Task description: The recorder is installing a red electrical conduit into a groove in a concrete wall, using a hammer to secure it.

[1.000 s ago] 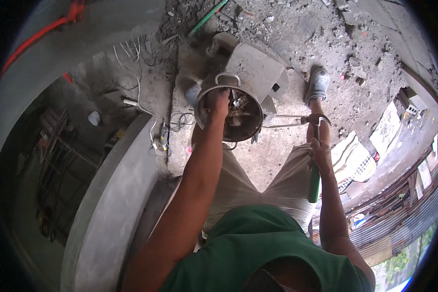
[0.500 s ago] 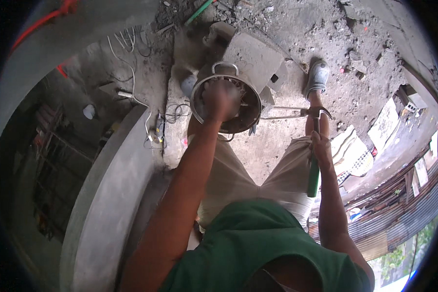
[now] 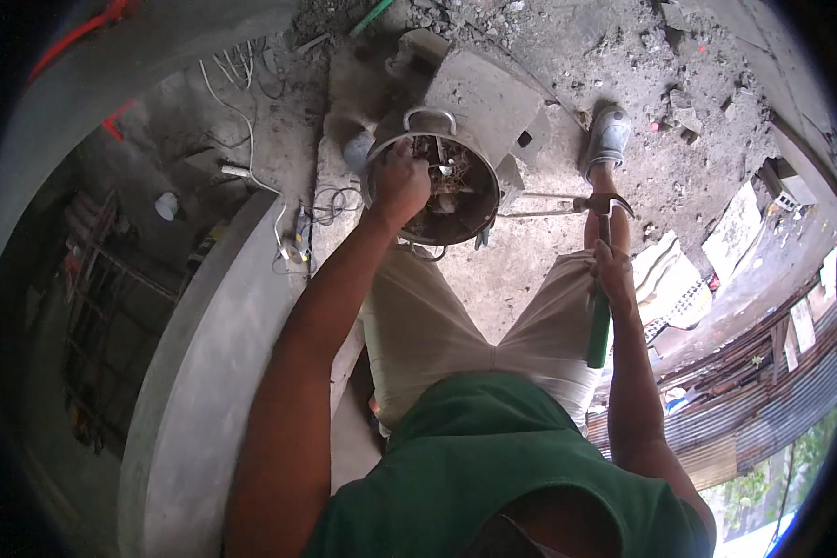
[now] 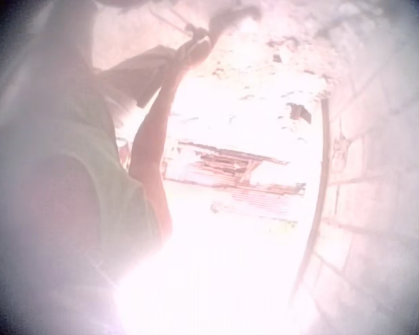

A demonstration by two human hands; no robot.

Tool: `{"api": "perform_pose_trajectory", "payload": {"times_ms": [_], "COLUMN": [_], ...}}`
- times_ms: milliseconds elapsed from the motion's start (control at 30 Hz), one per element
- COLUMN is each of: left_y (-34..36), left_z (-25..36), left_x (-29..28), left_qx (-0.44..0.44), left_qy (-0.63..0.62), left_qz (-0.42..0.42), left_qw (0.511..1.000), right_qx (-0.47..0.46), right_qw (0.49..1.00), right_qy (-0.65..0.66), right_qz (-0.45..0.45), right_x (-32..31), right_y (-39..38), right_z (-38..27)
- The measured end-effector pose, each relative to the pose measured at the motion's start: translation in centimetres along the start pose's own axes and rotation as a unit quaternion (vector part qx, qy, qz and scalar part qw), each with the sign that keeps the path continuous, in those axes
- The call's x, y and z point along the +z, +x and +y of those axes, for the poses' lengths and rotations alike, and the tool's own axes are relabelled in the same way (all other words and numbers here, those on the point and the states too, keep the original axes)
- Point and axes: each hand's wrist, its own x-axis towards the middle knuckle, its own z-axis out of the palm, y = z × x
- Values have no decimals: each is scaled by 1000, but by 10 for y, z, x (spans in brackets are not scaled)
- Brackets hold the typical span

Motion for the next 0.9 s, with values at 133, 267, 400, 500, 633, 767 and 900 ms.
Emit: {"api": "perform_pose_trajectory", "payload": {"times_ms": [133,267,400,500,633,767,900], "left_y": [16,25,35,37,35,21,-24], "left_z": [5,15,3,-2,0,-1,5], "left_x": [12,31,39,37,26,8,1], "left_qx": [-245,-269,-270,-221,-254,-161,-85], "left_qy": [-135,-158,-162,-118,-94,-59,-78], "left_qz": [47,88,63,8,-49,-79,-21], "left_qw": [959,946,947,968,961,982,993], "right_qx": [-45,-18,-49,-65,-61,-44,-60], "right_qw": [999,1000,999,998,998,999,998], "right_qy": [14,6,-1,-4,11,1,-21], "right_qz": [6,-4,0,-4,1,3,3], "right_x": [1,0,2,4,4,2,2], "right_y": [5,8,14,18,19,22,29], "right_z": [2,7,11,14,21,28,32]}}
